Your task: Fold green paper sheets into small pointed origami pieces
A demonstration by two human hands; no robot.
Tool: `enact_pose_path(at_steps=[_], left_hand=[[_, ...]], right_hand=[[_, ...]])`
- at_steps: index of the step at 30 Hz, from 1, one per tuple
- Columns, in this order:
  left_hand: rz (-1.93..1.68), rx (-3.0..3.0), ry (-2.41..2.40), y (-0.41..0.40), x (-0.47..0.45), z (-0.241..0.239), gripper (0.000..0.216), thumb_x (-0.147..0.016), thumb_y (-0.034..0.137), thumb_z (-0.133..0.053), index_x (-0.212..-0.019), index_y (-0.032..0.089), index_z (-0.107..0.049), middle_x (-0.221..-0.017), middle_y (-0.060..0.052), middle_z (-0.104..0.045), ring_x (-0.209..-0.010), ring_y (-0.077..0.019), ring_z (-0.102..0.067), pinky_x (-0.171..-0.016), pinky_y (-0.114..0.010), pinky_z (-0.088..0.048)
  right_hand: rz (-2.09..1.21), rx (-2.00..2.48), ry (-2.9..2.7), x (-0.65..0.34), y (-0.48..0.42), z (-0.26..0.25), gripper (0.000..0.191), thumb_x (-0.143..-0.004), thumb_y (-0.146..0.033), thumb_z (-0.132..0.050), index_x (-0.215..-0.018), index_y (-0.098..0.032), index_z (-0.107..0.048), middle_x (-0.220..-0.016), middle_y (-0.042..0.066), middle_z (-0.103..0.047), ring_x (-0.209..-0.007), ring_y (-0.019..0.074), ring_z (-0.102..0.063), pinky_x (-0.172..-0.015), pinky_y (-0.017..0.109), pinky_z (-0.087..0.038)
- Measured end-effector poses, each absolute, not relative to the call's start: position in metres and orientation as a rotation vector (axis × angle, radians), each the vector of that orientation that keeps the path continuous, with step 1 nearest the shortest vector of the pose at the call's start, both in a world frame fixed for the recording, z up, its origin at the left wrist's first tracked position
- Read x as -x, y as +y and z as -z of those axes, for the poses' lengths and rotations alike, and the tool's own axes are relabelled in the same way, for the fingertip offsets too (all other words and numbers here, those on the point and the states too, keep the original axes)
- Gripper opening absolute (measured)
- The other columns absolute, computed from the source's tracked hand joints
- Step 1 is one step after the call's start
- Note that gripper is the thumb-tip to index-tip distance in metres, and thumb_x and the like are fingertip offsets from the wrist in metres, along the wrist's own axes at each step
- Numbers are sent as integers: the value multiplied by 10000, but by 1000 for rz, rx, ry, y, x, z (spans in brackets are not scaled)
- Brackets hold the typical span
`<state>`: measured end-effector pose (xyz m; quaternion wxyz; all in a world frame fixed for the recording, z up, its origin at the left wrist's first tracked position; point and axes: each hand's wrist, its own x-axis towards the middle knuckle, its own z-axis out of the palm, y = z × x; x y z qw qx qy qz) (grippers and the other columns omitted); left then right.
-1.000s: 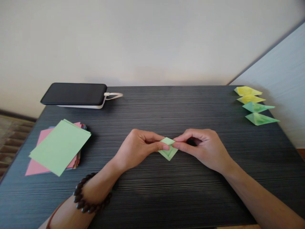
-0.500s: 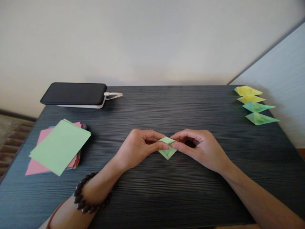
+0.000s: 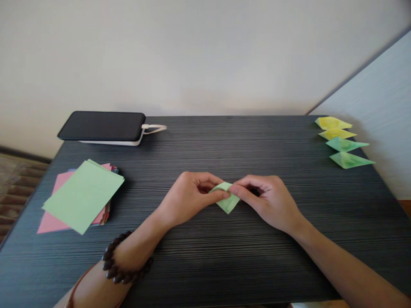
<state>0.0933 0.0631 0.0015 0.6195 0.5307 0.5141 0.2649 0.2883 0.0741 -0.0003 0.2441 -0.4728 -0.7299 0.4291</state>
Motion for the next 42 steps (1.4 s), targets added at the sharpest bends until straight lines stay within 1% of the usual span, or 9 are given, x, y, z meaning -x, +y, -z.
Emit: enact_pose_path(at_steps=[4, 6, 9, 14, 18, 23, 30, 36, 42], left_hand=[[-616, -1144, 1137, 64, -91, -5, 335, -729, 342, -718, -1004, 162, -652, -926, -41, -736, -854, -175, -683, -767, -250, -522], [-596, -1122, 1141, 65, -89, -5, 380, -705, 335, -742, -1029, 169, -633, -907, -36, -739, -829, -169, -685, -750, -249, -522], [-585, -1123, 1165, 65, -88, -3, 309, -726, 307, -724, -992, 175, -642, -845, -18, -739, -764, -149, -683, -694, -225, -512], [-612, -1140, 1164, 64, -91, -1, 191, -738, 283, -707, -882, 165, -660, -820, -5, -721, -754, -131, -668, -691, -205, -501], [-596, -1201, 1169, 62, -93, -1, 183, -749, 281, -698, -890, 167, -675, -818, -2, -714, -750, -129, -656, -681, -202, -495], [-617, -1266, 1171, 60, -94, -2, 203, -810, 309, -637, -962, 193, -709, -858, 3, -729, -739, -113, -641, -650, -180, -487], [-633, -1232, 1178, 61, -92, -3, 180, -796, 299, -663, -918, 203, -752, -780, 9, -743, -615, -83, -588, -577, -159, -478], [-653, -1228, 1170, 61, -92, -4, 140, -795, 280, -667, -860, 205, -764, -736, 13, -739, -617, -80, -586, -573, -152, -461], [-664, -1233, 1174, 61, -92, -3, 147, -797, 295, -662, -815, 185, -757, -701, 13, -723, -596, -72, -576, -554, -149, -455]], right_hand=[[-1169, 1309, -1884, -288, 74, 2, 240, -840, -402, -587, -751, -216, -710, -675, -13, -701, -571, 118, -591, -528, 231, -424], [-1158, 1305, -1844, -287, 74, 3, 247, -841, -395, -586, -737, -209, -709, -654, -14, -688, -555, 111, -573, -525, 227, -420], [-1151, 1296, -1847, -286, 72, 4, 247, -843, -389, -584, -740, -204, -712, -662, -10, -688, -555, 109, -562, -527, 230, -413], [-1180, 1292, -1822, -285, 69, 5, 250, -846, -381, -582, -740, -194, -709, -656, -6, -678, -554, 108, -552, -525, 230, -408], [-1200, 1269, -1823, -285, 70, 6, 253, -855, -369, -574, -728, -187, -697, -648, -6, -669, -563, 108, -553, -532, 228, -411], [-1056, 1234, -1927, -288, 72, 6, 202, -844, -336, -597, -733, -199, -696, -643, -23, -680, -541, 93, -562, -511, 219, -390], [-1075, 1164, -2008, -290, 74, 6, 122, -829, -285, -628, -763, -199, -682, -699, -31, -693, -596, 87, -594, -558, 207, -411], [-1119, 1090, -2006, -291, 76, 5, 112, -843, -275, -616, -787, -200, -677, -720, -42, -692, -625, 75, -599, -596, 201, -426], [-1216, 1084, -1917, -288, 75, 5, 112, -839, -268, -622, -762, -203, -673, -701, -53, -679, -619, 64, -588, -589, 185, -430]])
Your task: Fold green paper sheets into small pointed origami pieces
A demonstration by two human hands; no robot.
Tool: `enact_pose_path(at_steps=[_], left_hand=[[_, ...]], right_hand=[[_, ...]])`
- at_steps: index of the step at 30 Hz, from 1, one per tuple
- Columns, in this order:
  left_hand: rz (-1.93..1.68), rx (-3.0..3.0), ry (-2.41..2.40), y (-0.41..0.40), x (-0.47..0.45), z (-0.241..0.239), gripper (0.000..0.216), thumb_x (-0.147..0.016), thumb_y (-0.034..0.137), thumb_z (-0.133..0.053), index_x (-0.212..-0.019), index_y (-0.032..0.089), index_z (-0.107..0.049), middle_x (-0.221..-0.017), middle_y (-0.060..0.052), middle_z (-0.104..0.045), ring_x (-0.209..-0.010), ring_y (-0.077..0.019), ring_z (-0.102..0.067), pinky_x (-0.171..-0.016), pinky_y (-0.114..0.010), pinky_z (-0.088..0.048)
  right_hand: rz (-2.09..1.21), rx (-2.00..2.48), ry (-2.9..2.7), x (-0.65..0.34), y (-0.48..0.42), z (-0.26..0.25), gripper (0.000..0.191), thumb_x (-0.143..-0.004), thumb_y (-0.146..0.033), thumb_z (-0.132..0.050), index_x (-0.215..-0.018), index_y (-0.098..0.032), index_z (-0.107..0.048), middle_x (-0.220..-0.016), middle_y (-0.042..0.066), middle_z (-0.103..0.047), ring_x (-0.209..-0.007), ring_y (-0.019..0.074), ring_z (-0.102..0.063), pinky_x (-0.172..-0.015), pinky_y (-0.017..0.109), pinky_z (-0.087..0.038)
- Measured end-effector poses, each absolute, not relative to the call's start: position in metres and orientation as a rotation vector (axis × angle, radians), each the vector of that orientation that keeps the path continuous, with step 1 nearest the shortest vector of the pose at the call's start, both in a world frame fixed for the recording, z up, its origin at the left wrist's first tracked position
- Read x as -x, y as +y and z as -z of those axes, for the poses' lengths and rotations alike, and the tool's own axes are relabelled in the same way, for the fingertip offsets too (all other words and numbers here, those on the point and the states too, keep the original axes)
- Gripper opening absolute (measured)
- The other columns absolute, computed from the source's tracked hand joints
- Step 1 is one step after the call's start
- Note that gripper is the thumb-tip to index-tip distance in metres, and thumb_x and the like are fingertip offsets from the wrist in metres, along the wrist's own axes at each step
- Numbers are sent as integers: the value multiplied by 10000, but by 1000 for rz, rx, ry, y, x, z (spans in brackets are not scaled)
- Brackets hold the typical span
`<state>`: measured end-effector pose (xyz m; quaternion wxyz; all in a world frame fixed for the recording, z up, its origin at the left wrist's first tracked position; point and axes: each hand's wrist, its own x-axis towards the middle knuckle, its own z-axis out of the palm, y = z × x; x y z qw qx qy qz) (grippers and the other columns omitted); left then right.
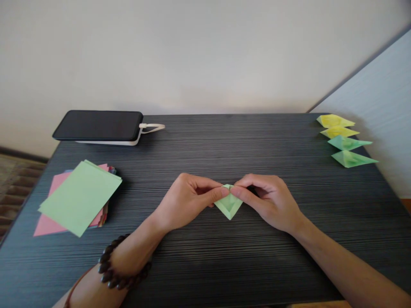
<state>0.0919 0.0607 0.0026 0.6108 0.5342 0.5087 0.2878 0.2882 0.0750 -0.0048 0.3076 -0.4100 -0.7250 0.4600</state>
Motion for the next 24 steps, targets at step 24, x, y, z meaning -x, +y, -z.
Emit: enact_pose_path(at_steps=[24], left_hand=[[-694, -2567, 1193, 60, -84, 16, 222, -872, 329, -578, -1074, 271, -650, -1102, -47, -614, -1034, -224, -511, -884, -404, -456]], right_hand=[[-529, 1123, -2273, -291, 80, 25, 128, -880, -247, -554, -935, -201, -660, -890, 46, -581, -835, 167, -539, -747, 326, -438]])
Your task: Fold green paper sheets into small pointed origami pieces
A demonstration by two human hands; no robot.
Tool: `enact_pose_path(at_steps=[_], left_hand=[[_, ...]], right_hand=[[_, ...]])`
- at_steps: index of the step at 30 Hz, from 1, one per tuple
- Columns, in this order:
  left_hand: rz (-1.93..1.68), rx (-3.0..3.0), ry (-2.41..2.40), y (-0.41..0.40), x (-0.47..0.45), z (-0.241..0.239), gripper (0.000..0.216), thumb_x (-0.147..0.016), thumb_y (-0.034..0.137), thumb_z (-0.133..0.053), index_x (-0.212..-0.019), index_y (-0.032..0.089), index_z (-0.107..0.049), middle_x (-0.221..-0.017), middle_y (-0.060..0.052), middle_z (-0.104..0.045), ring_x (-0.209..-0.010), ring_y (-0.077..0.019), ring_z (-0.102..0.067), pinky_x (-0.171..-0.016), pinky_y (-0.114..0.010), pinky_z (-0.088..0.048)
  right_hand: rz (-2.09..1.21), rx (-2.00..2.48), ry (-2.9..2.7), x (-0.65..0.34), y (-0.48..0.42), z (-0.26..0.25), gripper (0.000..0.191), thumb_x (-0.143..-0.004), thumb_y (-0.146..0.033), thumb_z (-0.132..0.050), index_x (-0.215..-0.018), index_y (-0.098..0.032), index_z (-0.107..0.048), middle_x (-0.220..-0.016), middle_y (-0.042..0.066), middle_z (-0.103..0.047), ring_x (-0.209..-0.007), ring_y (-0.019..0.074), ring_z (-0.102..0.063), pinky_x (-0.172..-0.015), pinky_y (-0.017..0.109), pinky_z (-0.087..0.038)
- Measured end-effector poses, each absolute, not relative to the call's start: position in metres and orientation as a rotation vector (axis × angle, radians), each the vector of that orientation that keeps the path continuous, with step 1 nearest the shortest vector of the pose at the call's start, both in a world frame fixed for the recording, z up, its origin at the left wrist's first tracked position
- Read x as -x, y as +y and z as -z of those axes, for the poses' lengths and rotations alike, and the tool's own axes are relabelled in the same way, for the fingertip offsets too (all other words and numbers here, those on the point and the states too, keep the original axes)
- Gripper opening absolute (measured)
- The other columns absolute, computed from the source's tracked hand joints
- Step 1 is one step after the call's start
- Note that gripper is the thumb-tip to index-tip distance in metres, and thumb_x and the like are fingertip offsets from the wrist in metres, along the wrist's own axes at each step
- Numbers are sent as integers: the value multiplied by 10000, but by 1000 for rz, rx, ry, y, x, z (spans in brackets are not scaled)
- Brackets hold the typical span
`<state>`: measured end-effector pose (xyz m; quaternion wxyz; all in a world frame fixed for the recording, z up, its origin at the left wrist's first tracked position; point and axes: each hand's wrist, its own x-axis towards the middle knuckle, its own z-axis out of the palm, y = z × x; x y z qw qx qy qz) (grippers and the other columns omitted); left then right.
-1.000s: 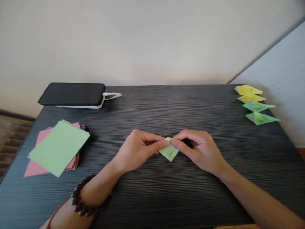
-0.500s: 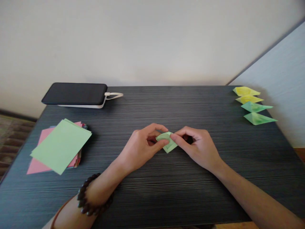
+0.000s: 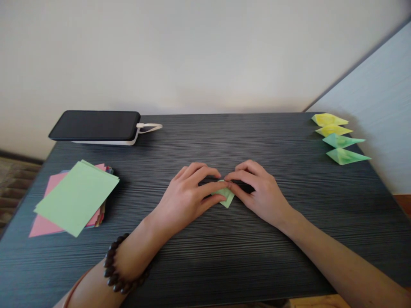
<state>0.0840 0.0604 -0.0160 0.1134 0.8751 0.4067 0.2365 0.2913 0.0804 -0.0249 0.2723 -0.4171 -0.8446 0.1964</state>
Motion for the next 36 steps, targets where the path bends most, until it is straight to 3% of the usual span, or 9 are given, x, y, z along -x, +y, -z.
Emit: enact_pose_path(at_steps=[8, 13, 20, 28, 36], left_hand=[[-601, -2756, 1288, 56, -78, 17, 313, -874, 367, -567, -1166, 263, -613, -1167, -68, -609, -1075, -246, -518, -876, -405, -476], [-504, -2803, 1365, 52, -76, 19, 337, -877, 387, -555, -1195, 284, -601, -1270, -56, -580, -1129, -276, -504, -900, -443, -459], [-444, -2748, 1437, 49, -74, 21, 359, -875, 427, -542, -1204, 296, -602, -1331, -50, -542, -1181, -303, -465, -936, -489, -428], [-508, -2660, 1458, 48, -79, 19, 418, -835, 495, -569, -1183, 270, -623, -1335, -67, -537, -1191, -324, -449, -956, -523, -418], [-528, -2613, 1509, 44, -84, 16, 389, -832, 463, -588, -1165, 268, -631, -1326, -63, -543, -1202, -319, -456, -988, -545, -412]], right_hand=[[-113, 1034, -2473, -301, 71, 25, 211, -888, -236, -541, -1052, -226, -672, -943, 53, -653, -801, 174, -560, -712, 334, -421], [32, 1038, -2544, -301, 66, 23, 259, -899, -250, -524, -1121, -213, -654, -1060, 59, -664, -890, 206, -565, -748, 354, -414], [20, 1123, -2553, -299, 64, 22, 274, -911, -312, -509, -1142, -264, -646, -1220, 33, -616, -1024, 235, -528, -828, 393, -401], [-64, 1165, -2522, -297, 61, 23, 266, -895, -302, -525, -1120, -252, -658, -1224, 42, -611, -1018, 238, -516, -838, 403, -414], [-77, 1223, -2498, -296, 60, 23, 307, -877, -406, -541, -1120, -257, -656, -1221, 40, -613, -1004, 243, -513, -843, 406, -420]])
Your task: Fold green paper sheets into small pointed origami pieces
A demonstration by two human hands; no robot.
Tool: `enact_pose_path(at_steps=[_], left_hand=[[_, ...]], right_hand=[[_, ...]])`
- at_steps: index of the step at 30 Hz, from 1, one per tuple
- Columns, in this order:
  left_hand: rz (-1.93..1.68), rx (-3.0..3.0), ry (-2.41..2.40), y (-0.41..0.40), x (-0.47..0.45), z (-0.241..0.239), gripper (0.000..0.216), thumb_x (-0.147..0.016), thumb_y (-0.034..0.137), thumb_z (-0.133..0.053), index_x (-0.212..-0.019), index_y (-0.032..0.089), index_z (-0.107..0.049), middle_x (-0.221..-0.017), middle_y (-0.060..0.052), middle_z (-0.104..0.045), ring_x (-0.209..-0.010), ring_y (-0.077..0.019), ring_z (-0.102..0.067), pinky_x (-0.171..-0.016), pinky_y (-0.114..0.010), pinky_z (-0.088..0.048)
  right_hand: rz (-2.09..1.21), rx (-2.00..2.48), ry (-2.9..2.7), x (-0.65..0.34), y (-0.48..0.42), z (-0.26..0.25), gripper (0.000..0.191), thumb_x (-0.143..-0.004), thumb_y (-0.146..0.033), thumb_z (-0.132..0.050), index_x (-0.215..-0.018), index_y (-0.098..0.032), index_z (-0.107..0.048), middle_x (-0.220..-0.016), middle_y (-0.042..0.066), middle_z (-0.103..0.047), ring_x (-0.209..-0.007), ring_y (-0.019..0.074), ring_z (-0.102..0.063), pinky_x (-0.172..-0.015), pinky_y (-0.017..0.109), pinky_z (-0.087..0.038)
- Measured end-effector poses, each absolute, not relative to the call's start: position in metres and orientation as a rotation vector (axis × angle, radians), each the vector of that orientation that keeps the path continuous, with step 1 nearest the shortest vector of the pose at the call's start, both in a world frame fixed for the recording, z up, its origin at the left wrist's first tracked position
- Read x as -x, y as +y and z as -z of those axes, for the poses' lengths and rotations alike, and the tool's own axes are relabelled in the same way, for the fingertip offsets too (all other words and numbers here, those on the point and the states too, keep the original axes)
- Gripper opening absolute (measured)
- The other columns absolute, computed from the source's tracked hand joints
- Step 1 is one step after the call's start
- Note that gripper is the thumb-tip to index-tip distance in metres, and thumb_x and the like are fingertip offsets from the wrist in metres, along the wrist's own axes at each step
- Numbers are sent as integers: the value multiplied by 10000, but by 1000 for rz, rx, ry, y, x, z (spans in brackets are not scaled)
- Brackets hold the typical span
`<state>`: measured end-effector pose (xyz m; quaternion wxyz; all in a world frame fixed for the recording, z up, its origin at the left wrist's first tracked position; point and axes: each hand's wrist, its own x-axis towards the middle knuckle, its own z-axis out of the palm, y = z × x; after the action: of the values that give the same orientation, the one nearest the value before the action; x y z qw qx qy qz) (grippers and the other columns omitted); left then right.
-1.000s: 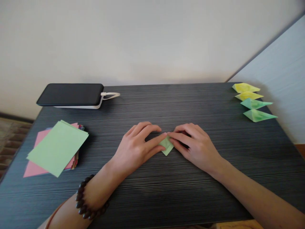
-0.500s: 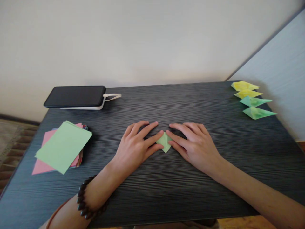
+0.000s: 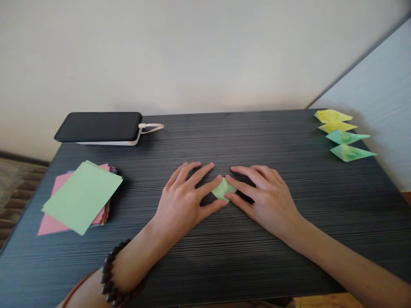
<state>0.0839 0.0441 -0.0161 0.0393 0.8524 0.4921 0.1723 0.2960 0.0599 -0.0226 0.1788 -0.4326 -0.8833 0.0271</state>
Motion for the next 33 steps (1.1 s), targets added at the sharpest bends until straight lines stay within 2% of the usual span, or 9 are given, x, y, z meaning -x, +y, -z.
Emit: enact_pose_path(at_steps=[10, 13, 16, 20, 25, 33], left_hand=[[-558, -2629, 1505, 43, -83, 19, 406, -831, 462, -591, -1177, 252, -617, -1336, -80, -531, -1214, -327, -444, -1006, -576, -384], [-645, -2684, 1337, 45, -77, 20, 400, -838, 412, -604, -1188, 218, -599, -1278, -96, -571, -1186, -290, -474, -982, -508, -438], [-676, -2753, 1090, 49, -71, 19, 302, -865, 320, -590, -1137, 191, -615, -1140, -70, -649, -1120, -231, -529, -955, -413, -481], [-660, -2801, 1012, 53, -70, 17, 207, -877, 254, -578, -1056, 173, -640, -1063, -46, -679, -1032, -206, -574, -953, -391, -479], [-689, -2850, 946, 56, -71, 17, 193, -877, 215, -575, -1049, 148, -630, -1038, -62, -680, -1005, -207, -591, -908, -368, -499], [-629, -2854, 988, 58, -71, 13, 220, -875, 282, -582, -1051, 158, -621, -1041, -50, -680, -986, -198, -594, -901, -346, -507]], right_hand=[[-15, 1224, -2525, -297, 58, 22, 307, -879, -392, -543, -1135, -260, -650, -1243, 45, -603, -1020, 252, -506, -854, 419, -412], [-52, 1181, -2525, -300, 61, 25, 309, -874, -387, -551, -1145, -273, -646, -1241, 56, -598, -1024, 255, -504, -847, 420, -424], [-137, 1115, -2558, -306, 67, 25, 346, -867, -409, -554, -1178, -273, -627, -1257, 73, -581, -1038, 254, -508, -851, 430, -435], [-228, 972, -2603, -314, 74, 25, 404, -848, -451, -570, -1202, -259, -608, -1272, 87, -565, -1064, 243, -512, -880, 424, -439], [-177, 788, -2594, -317, 81, 25, 249, -875, -334, -573, -1098, -267, -660, -1120, 29, -659, -992, 195, -544, -838, 349, -459], [-71, 614, -2553, -316, 87, 25, 166, -842, -255, -627, -993, -200, -668, -966, 14, -717, -895, 173, -562, -775, 324, -466]])
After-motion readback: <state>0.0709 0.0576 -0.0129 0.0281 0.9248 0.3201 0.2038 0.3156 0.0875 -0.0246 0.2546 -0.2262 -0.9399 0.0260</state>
